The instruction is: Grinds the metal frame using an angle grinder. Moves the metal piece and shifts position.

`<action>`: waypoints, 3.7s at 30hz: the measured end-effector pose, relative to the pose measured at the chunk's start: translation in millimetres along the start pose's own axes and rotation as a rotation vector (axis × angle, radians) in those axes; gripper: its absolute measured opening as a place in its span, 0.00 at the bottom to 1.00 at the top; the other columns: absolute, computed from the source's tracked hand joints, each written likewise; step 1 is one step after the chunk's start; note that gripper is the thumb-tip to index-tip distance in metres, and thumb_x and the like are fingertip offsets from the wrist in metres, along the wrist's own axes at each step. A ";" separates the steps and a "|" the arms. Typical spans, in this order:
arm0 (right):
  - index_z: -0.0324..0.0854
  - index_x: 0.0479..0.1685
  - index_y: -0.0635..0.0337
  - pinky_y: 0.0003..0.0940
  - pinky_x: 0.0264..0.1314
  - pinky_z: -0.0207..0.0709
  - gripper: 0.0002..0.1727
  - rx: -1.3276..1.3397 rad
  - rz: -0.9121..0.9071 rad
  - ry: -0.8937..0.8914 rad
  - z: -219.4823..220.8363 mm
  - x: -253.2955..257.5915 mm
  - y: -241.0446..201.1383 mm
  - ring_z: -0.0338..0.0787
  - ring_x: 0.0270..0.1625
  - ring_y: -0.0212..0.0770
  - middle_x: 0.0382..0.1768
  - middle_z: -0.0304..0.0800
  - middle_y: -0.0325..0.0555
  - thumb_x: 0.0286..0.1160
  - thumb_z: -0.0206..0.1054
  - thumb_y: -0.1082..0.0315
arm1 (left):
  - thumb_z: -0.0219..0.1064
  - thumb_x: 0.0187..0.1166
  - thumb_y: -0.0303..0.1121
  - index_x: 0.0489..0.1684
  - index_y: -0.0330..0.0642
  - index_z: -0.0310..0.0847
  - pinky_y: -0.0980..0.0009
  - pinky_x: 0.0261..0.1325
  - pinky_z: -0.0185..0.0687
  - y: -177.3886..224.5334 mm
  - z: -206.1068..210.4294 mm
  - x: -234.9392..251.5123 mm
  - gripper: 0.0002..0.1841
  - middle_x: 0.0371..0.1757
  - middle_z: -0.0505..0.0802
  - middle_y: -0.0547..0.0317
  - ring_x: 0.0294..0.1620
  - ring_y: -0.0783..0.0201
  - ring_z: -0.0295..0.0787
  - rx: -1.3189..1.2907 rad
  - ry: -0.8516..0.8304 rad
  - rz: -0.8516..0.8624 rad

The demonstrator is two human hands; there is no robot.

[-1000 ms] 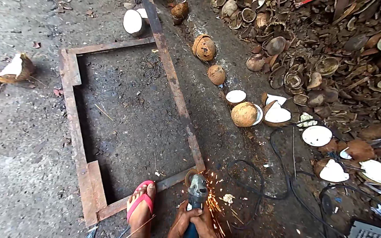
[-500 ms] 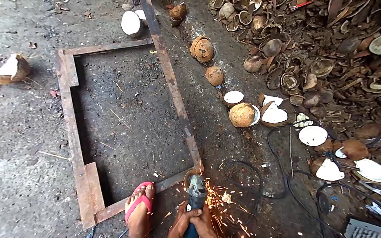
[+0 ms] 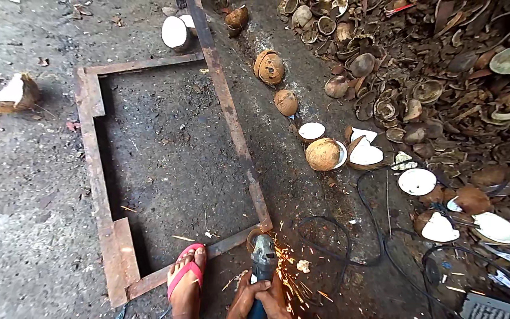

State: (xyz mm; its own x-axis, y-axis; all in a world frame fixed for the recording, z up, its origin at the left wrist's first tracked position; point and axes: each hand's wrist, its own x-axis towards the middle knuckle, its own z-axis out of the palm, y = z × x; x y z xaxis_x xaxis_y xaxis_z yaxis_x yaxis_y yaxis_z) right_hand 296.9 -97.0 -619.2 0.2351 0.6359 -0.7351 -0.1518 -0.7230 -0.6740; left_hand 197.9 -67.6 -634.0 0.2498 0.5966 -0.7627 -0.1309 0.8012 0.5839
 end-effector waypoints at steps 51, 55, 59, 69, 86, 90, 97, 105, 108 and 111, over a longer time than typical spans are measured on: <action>0.67 0.74 0.73 0.44 0.64 0.83 0.48 0.053 -0.007 -0.016 0.1 3.2 -4.4 0.88 0.59 0.46 0.58 0.86 0.61 0.37 0.77 0.79 | 0.78 0.52 0.37 0.66 0.34 0.79 0.58 0.59 0.89 4.6 2.0 1.7 0.35 0.50 0.94 0.49 0.50 0.59 0.93 0.025 0.016 -0.007; 0.67 0.73 0.74 0.39 0.63 0.83 0.45 0.077 -0.015 -0.027 -0.7 0.4 -3.1 0.87 0.58 0.42 0.57 0.86 0.60 0.39 0.76 0.80 | 0.78 0.53 0.37 0.64 0.34 0.80 0.59 0.59 0.90 1.9 2.4 2.2 0.33 0.49 0.95 0.50 0.49 0.60 0.94 0.012 0.007 -0.003; 0.74 0.66 0.76 0.41 0.61 0.82 0.36 0.055 0.068 -0.022 -0.6 -2.7 -3.0 0.87 0.55 0.43 0.52 0.87 0.60 0.47 0.75 0.80 | 0.78 0.53 0.37 0.66 0.33 0.77 0.57 0.61 0.88 -0.2 2.8 1.1 0.35 0.51 0.94 0.48 0.52 0.58 0.92 0.039 0.025 -0.015; 0.68 0.73 0.74 0.44 0.63 0.83 0.46 0.044 0.004 -0.009 -2.2 0.8 -7.1 0.88 0.58 0.46 0.57 0.86 0.62 0.37 0.77 0.80 | 0.77 0.54 0.37 0.65 0.34 0.80 0.58 0.60 0.89 2.6 3.9 0.4 0.33 0.50 0.94 0.49 0.50 0.59 0.93 0.037 0.021 -0.014; 0.68 0.73 0.73 0.45 0.63 0.82 0.45 0.044 0.035 -0.018 6.4 -0.1 -20.6 0.87 0.59 0.47 0.57 0.86 0.62 0.39 0.75 0.78 | 0.78 0.53 0.38 0.65 0.34 0.79 0.57 0.58 0.89 18.8 0.4 0.9 0.34 0.50 0.94 0.49 0.50 0.58 0.93 0.036 0.021 -0.016; 0.67 0.75 0.73 0.44 0.63 0.82 0.46 0.074 0.026 -0.026 7.3 -0.7 -23.9 0.87 0.60 0.46 0.59 0.85 0.62 0.40 0.75 0.78 | 0.78 0.55 0.38 0.66 0.34 0.79 0.57 0.59 0.90 20.7 -0.4 2.4 0.34 0.50 0.95 0.48 0.50 0.58 0.94 0.034 0.012 -0.022; 0.67 0.74 0.73 0.43 0.64 0.83 0.47 0.057 -0.004 -0.004 9.1 0.6 -26.5 0.87 0.59 0.46 0.58 0.86 0.61 0.38 0.77 0.78 | 0.78 0.54 0.37 0.68 0.34 0.78 0.57 0.59 0.90 25.7 -0.2 1.3 0.35 0.51 0.94 0.47 0.50 0.58 0.93 0.020 0.019 -0.024; 0.67 0.73 0.75 0.42 0.63 0.83 0.46 0.091 -0.032 -0.004 12.4 1.6 -30.3 0.87 0.59 0.45 0.57 0.86 0.62 0.37 0.75 0.80 | 0.77 0.55 0.37 0.71 0.33 0.75 0.58 0.62 0.88 30.0 -2.3 2.9 0.37 0.54 0.93 0.47 0.53 0.59 0.93 0.045 0.017 -0.025; 0.66 0.74 0.74 0.41 0.63 0.83 0.47 0.096 -0.031 -0.017 13.4 2.0 -32.3 0.87 0.59 0.45 0.58 0.85 0.61 0.37 0.75 0.80 | 0.78 0.53 0.38 0.70 0.34 0.76 0.57 0.61 0.89 30.5 -3.9 5.0 0.38 0.53 0.94 0.47 0.53 0.58 0.93 0.050 0.018 -0.019; 0.67 0.74 0.74 0.41 0.63 0.83 0.46 0.097 -0.049 -0.021 13.7 4.0 -31.0 0.87 0.59 0.44 0.57 0.86 0.61 0.38 0.76 0.79 | 0.77 0.54 0.37 0.67 0.33 0.78 0.58 0.60 0.89 34.4 -3.5 4.3 0.35 0.52 0.94 0.48 0.51 0.59 0.93 0.039 0.010 -0.015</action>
State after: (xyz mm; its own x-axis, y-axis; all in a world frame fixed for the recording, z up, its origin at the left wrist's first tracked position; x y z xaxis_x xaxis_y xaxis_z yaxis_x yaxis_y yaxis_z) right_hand 289.4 -68.4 -602.2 0.2243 0.6762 -0.7018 -0.2328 -0.6621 -0.7123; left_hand 191.1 -37.4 -618.2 0.2419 0.5855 -0.7738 -0.0894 0.8075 0.5830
